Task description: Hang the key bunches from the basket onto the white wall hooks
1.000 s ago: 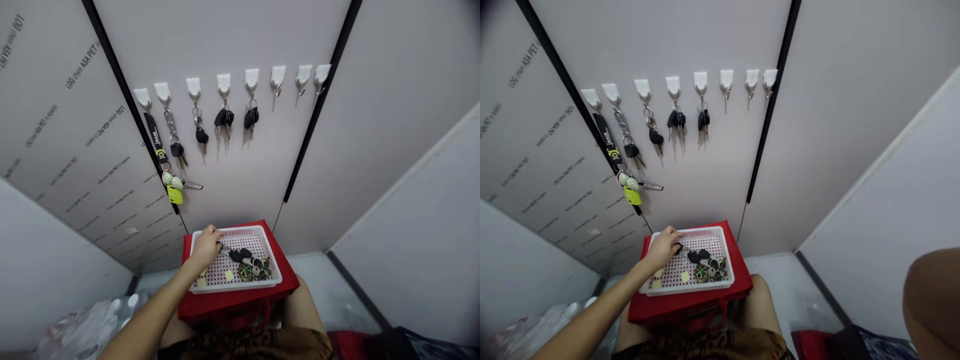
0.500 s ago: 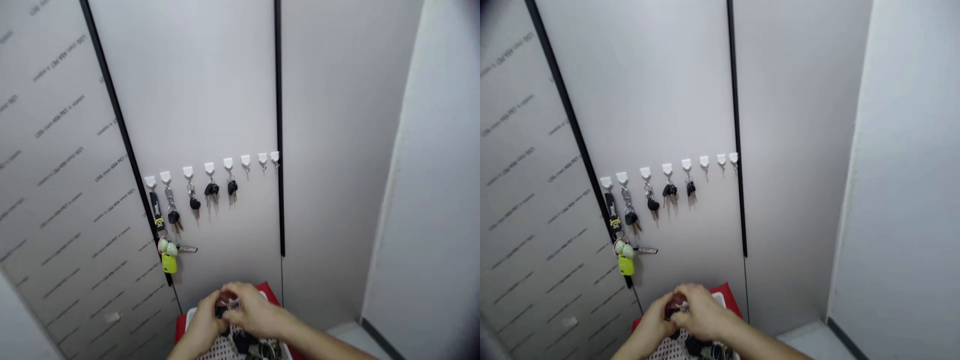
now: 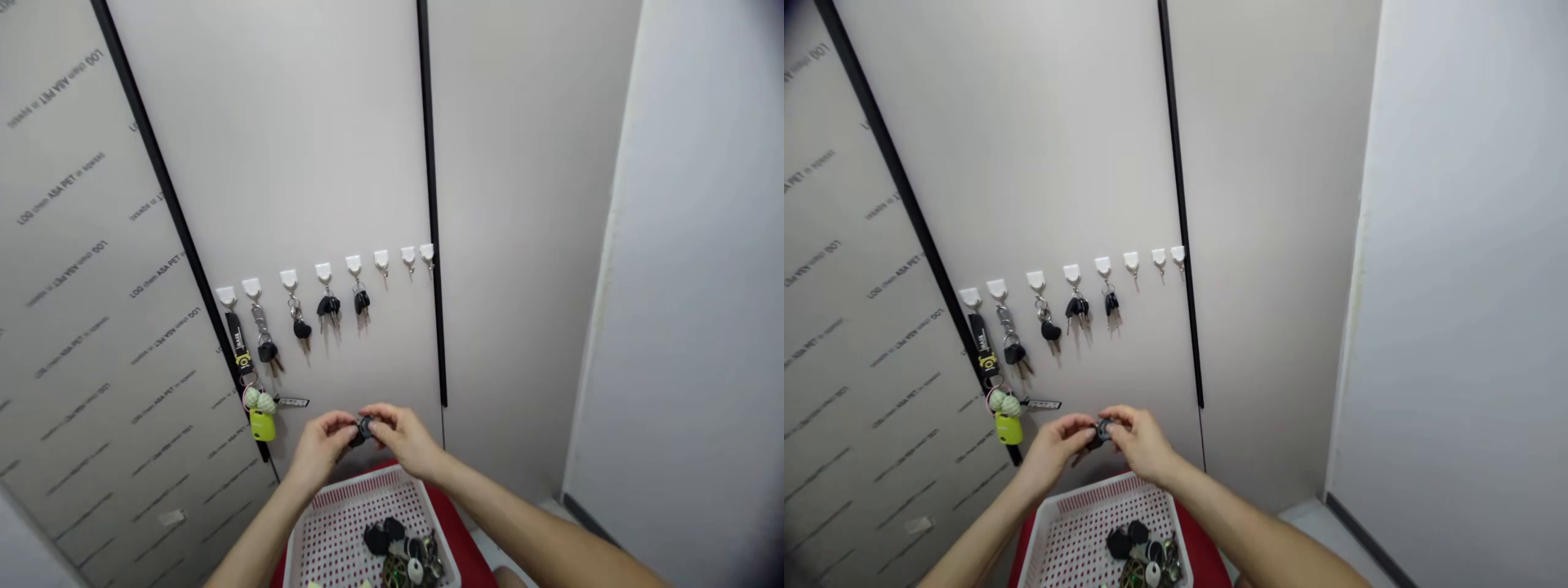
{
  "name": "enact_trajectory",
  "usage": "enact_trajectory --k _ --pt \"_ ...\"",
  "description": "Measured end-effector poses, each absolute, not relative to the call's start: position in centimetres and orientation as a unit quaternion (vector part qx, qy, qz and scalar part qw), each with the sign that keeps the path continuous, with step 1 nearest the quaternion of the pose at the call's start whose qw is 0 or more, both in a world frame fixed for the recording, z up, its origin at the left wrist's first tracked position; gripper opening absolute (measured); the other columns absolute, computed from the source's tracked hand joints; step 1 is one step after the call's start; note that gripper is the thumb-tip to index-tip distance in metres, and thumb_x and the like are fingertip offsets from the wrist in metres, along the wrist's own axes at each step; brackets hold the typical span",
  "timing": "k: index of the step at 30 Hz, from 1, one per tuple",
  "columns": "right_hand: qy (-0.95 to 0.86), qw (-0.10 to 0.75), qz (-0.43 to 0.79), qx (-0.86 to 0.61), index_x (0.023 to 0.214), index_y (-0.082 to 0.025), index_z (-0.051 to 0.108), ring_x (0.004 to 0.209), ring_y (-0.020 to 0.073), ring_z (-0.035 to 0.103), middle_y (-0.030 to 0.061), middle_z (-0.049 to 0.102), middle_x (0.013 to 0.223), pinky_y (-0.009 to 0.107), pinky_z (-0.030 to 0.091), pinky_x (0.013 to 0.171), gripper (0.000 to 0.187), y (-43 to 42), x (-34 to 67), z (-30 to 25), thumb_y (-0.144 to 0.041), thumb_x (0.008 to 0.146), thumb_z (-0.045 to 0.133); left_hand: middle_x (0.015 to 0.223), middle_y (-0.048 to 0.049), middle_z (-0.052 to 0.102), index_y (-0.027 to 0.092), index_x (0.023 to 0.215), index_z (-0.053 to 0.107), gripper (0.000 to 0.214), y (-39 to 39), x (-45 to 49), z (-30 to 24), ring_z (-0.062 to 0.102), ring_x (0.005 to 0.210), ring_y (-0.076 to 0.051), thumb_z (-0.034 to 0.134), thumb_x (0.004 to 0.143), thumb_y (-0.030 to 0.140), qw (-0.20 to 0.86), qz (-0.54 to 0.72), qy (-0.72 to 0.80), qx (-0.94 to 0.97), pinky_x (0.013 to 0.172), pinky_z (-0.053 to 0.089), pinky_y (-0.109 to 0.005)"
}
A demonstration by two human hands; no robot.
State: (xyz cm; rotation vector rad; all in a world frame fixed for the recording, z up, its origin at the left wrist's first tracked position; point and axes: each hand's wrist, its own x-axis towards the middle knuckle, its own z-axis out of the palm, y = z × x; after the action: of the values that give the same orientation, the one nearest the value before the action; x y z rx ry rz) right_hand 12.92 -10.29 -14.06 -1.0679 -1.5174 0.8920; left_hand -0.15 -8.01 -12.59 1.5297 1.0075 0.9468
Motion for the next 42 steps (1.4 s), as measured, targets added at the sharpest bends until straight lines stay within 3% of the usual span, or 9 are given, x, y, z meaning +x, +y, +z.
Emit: enact_trajectory --k 4,13,15,19,23,30,34,37,42 --pt "-0.693 0.5 0.232 -0.465 0.069 -0.015 0.057 0.061 0.0093 0.046 0.0012 0.054 0.067 0.021 0.036 0.057 0.014 -10.5 13.6 -12.4 -0.022 0.061 0.047 0.048 0.0042 0.046 0.012 0.057 0.05 0.008 -7.8 0.7 -11.1 0.039 0.044 -0.005 0.049 0.053 0.018 0.473 0.407 0.411 0.665 0.044 0.032 -0.016" --pt "-0.641 0.54 0.215 -0.502 0.057 -0.014 0.051 0.051 0.0078 0.044 -0.0016 0.05 0.052 0.02 0.036 0.051 0.012 -7.9 15.9 -8.6 -0.023 0.061 0.044 0.048 0.0041 0.045 0.013 0.055 0.043 0.006 -5.6 3.8 -8.0 0.042 0.046 -0.006 0.049 0.056 0.015 0.356 0.479 0.374 0.71 0.046 0.035 -0.018" --pt "-0.605 0.582 0.202 -0.505 0.056 -0.014 0.05 0.049 0.0074 0.044 -0.0023 0.049 0.051 0.019 0.036 0.048 0.012 -6.6 17.0 -6.5 -0.023 0.06 0.044 0.062 -0.0001 0.053 0.013 0.064 0.048 0.006 -4.9 4.9 -6.6 0.048 0.057 -0.008 0.047 0.058 0.013 0.339 0.488 0.342 0.728 0.055 0.039 -0.02" --pt "-0.543 0.665 0.176 -0.481 0.057 -0.014 0.049 0.049 0.0079 0.046 -0.0018 0.049 0.051 0.018 0.035 0.042 0.013 -3.8 18.8 -1.6 -0.026 0.058 0.045 0.093 -0.0064 0.053 0.013 0.091 0.048 0.031 -3.6 7.3 -3.4 0.051 0.076 -0.011 0.044 0.061 0.008 0.278 0.485 0.315 0.767 0.07 0.039 -0.024" --pt "-0.516 0.685 0.131 -0.497 0.054 -0.013 0.049 0.046 0.0081 0.046 -0.0016 0.048 0.049 0.018 0.034 0.039 0.014 -1.6 19.6 1.3 -0.026 0.056 0.046 0.098 -0.0072 0.052 0.012 0.1 0.045 0.038 -2.9 8.5 -1.0 0.051 0.079 -0.012 0.042 0.062 0.008 0.213 0.494 0.325 0.778 0.074 0.038 -0.025" --pt "-0.538 0.599 0.109 -0.583 0.048 -0.014 0.047 0.042 0.0084 0.044 0.0004 0.047 0.045 0.02 0.034 0.039 0.014 0.1 20.3 0.7 -0.023 0.058 0.045 0.096 -0.0087 0.052 0.011 0.097 0.046 0.035 -3.4 7.4 -2.5 0.05 0.079 -0.013 0.043 0.062 0.01 0.227 0.481 0.349 0.772 0.073 0.039 -0.026" --pt "-0.551 0.586 0.06 -0.591 0.075 -0.012 0.051 0.051 0.0087 0.048 0.0042 0.054 0.066 0.021 0.037 0.047 0.023 -0.8 20.9 -2.4 -0.027 0.065 0.036 0.089 -0.0081 0.054 0.011 0.09 0.05 0.029 -4.9 5.1 -7.8 0.051 0.075 -0.011 0.043 0.062 0.01 0.287 0.424 0.368 0.776 0.067 0.041 -0.023" --pt "-0.632 0.481 0.05 -0.606 0.09 -0.01 0.046 0.061 0.0096 0.049 0.0081 0.054 0.081 0.023 0.038 0.057 0.031 -3.1 20.2 -7.4 -0.025 0.069 0.031 0.085 -0.0064 0.055 0.013 0.087 0.05 0.026 -6.4 2.7 -14.1 0.05 0.073 -0.011 0.043 0.062 0.013 0.317 0.343 0.395 0.791 0.067 0.04 -0.024" --pt "-0.778 0.251 0.194 -0.542 0.065 -0.014 0.058 0.053 0.0089 0.05 0.0014 0.059 0.059 0.018 0.037 0.052 0.015 -8.6 16.6 -18.1 -0.015 0.056 0.046 0.09 -0.0062 0.053 0.015 0.088 0.051 0.03 -9.0 -0.7 -23.4 0.046 0.084 -0.016 0.047 0.058 0.015 0.262 0.166 0.439 0.843 0.077 0.034 -0.028"
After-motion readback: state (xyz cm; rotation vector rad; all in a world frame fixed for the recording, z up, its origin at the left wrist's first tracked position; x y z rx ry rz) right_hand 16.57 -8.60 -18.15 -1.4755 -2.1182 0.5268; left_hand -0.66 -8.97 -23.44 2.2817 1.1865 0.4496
